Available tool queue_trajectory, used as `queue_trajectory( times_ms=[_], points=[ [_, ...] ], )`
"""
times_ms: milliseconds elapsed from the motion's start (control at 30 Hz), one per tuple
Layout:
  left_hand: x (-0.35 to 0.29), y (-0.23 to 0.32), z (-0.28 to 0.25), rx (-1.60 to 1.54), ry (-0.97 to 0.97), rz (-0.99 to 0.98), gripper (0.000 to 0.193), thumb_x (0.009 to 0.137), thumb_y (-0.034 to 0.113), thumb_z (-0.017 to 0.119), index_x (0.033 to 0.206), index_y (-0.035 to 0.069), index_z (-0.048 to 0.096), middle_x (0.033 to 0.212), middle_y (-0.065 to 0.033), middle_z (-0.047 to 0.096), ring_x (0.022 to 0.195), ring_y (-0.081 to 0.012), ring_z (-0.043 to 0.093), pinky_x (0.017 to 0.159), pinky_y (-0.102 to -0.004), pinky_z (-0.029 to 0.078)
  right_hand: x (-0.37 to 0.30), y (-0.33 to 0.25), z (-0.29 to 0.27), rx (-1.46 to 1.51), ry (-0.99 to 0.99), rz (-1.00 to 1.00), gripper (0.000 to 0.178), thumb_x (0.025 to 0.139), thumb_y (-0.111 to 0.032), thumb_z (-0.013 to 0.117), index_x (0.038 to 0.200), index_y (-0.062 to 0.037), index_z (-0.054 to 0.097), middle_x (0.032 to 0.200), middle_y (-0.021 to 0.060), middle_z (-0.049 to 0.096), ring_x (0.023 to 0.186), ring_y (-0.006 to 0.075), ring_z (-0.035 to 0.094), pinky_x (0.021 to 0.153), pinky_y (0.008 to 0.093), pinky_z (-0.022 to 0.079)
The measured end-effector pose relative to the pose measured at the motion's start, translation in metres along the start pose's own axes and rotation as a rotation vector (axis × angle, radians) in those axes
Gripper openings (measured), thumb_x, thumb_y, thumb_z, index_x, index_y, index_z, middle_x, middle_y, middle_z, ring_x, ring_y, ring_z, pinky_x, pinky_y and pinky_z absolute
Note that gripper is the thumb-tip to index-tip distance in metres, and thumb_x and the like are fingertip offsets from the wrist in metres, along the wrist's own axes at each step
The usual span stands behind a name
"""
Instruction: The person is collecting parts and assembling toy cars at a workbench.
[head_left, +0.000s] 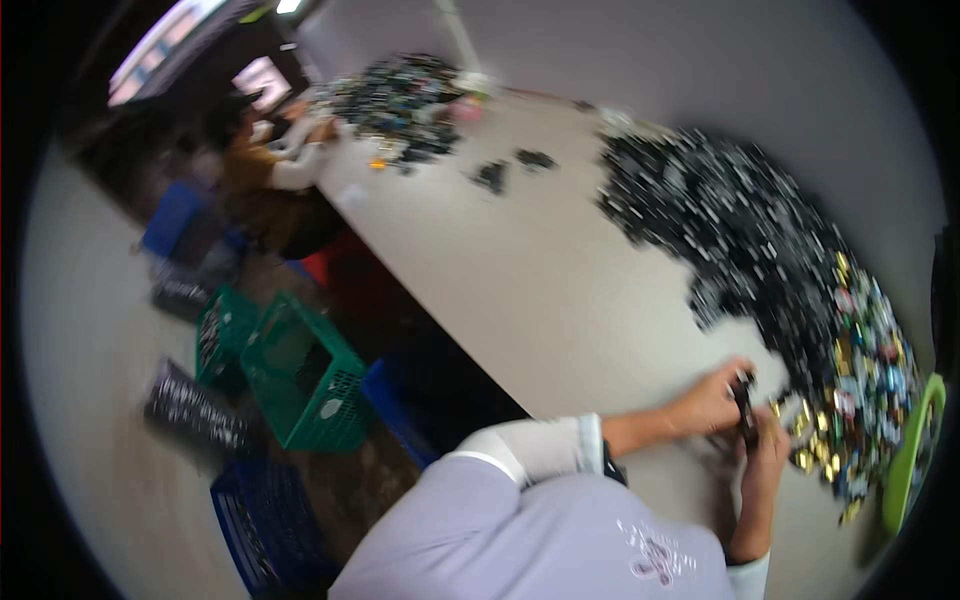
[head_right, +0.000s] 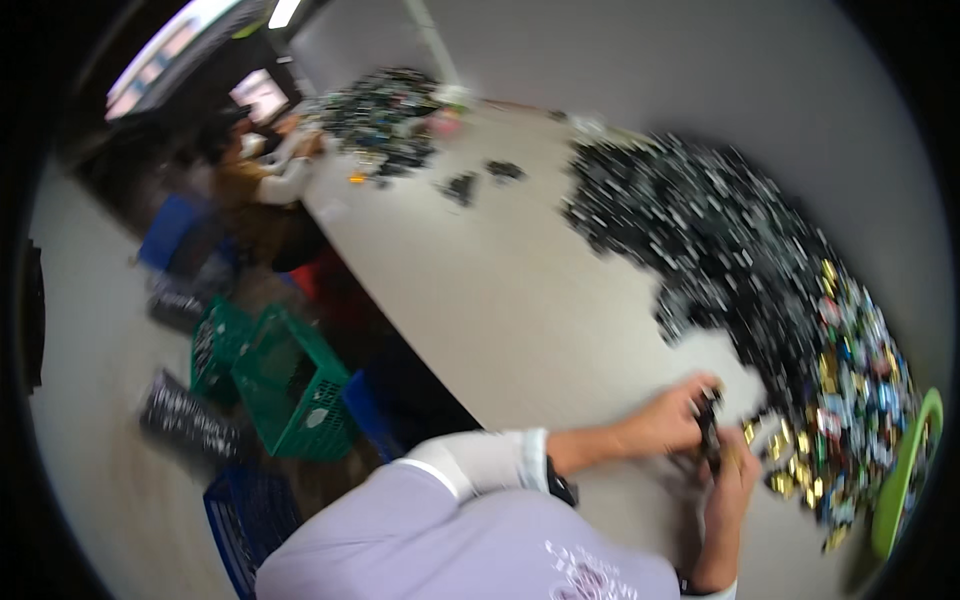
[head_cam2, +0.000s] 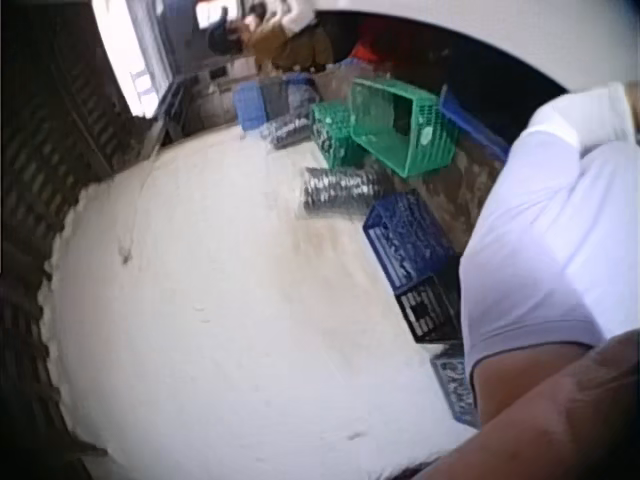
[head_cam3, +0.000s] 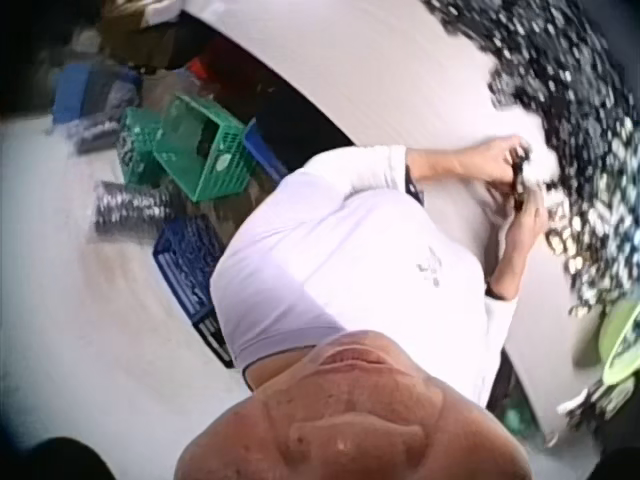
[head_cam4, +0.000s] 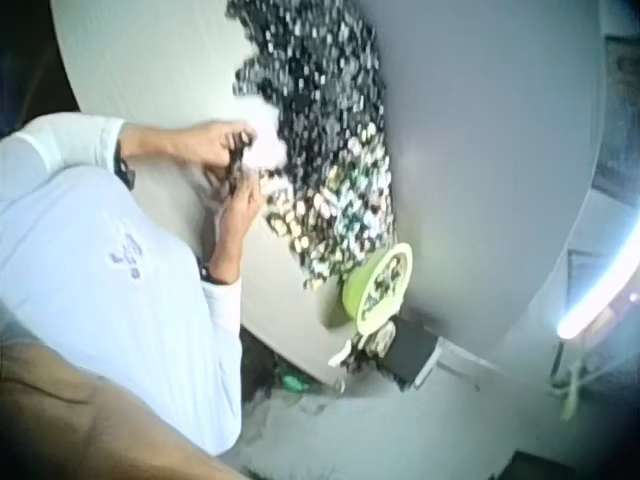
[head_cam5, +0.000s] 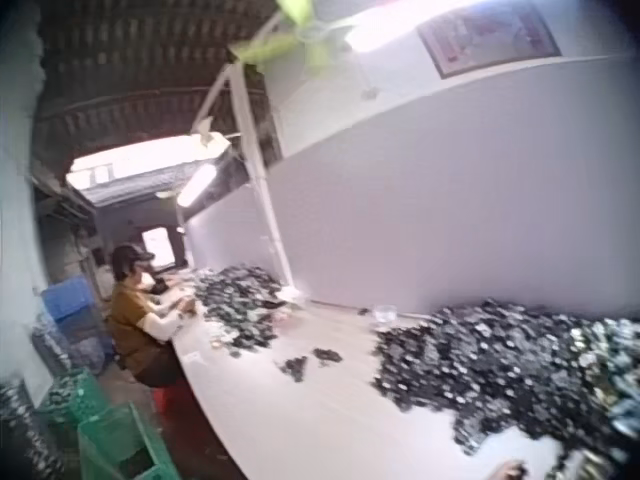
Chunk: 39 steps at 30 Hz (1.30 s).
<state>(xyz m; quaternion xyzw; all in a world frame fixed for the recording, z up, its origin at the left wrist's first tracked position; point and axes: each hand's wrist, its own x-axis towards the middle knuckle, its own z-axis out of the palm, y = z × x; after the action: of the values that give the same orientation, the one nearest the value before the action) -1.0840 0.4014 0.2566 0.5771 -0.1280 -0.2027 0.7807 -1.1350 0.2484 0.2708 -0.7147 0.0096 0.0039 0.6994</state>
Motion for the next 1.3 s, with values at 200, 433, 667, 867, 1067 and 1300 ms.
queue_trajectory(
  times_ms=[200, 433, 667, 867, 1067, 1300],
  points=[
    [-0.003, 0.024, -0.027, -0.42, -0.018, -0.149, 0.058, 0.074, -0.003, 0.054, 0.127, 0.005, 0.032, 0.099, -0.0103, 0.056, 0.087, -0.0237, 0.062, 0.075, -0.0418, 0.055, 0.018, -0.005, 0.008, -0.409, -0.112, -0.522, 0.041, 0.067, -0.012, 0.065, 0.103, 0.0032, 0.053, 0.099, 0.0105, 0.05, 0.074, 0.0165, 0.051, 0.064, 0.0234, 0.04],
    [-0.001, 0.016, -0.015, -0.39, -0.163, -0.277, 0.052, 0.084, 0.011, 0.055, 0.129, 0.0, 0.033, 0.102, -0.0089, 0.059, 0.086, -0.0159, 0.063, 0.076, -0.0328, 0.054, 0.01, -0.013, 0.005, -0.626, -0.047, -0.789, 0.042, 0.061, 0.006, 0.067, 0.101, -0.0007, 0.055, 0.103, 0.0145, 0.055, 0.079, 0.0271, 0.061, 0.065, 0.0317, 0.051],
    [-0.005, 0.029, -0.016, -0.402, -0.231, -0.235, 0.059, 0.08, 0.007, 0.057, 0.132, 0.001, 0.029, 0.108, -0.0213, 0.058, 0.097, -0.03, 0.061, 0.081, -0.0372, 0.053, 0.007, -0.008, -0.01, 0.019, 0.113, -0.329, 0.032, 0.074, 0.001, 0.06, 0.106, 0.0003, 0.052, 0.092, 0.0025, 0.055, 0.078, 0.0067, 0.05, 0.066, 0.0218, 0.044],
    [-0.002, 0.022, -0.014, -0.412, -0.254, -0.213, 0.062, 0.08, 0.004, 0.056, 0.134, 0.002, 0.027, 0.115, -0.02, 0.053, 0.1, -0.0278, 0.059, 0.079, -0.0379, 0.054, 0.005, -0.014, -0.012, 0.158, -0.053, 0.004, 0.036, 0.074, -0.003, 0.061, 0.109, -0.0019, 0.053, 0.089, 0.0008, 0.059, 0.067, 0.0035, 0.052, 0.046, 0.0162, 0.036],
    [-0.006, 0.027, -0.012, 0.05, -0.071, -0.121, 0.05, 0.075, -0.003, 0.055, 0.124, -0.004, 0.045, 0.116, -0.0138, 0.054, 0.105, -0.0201, 0.055, 0.084, -0.0333, 0.049, 0.008, -0.012, -0.018, 0.553, -0.184, 0.226, 0.032, 0.074, -0.009, 0.059, 0.105, -0.0045, 0.056, 0.086, 0.0005, 0.058, 0.061, 0.0042, 0.05, 0.045, 0.0182, 0.034],
    [-0.006, 0.018, -0.016, 0.173, -0.088, -0.006, 0.046, 0.071, -0.009, 0.05, 0.117, -0.005, 0.052, 0.113, -0.0108, 0.055, 0.097, -0.0162, 0.056, 0.091, -0.0256, 0.041, 0.008, -0.011, -0.016, 0.305, 0.07, 0.033, 0.033, 0.075, -0.002, 0.06, 0.107, -0.0027, 0.055, 0.085, 0.0005, 0.055, 0.061, 0.0033, 0.049, 0.045, 0.0169, 0.036]
  ],
)
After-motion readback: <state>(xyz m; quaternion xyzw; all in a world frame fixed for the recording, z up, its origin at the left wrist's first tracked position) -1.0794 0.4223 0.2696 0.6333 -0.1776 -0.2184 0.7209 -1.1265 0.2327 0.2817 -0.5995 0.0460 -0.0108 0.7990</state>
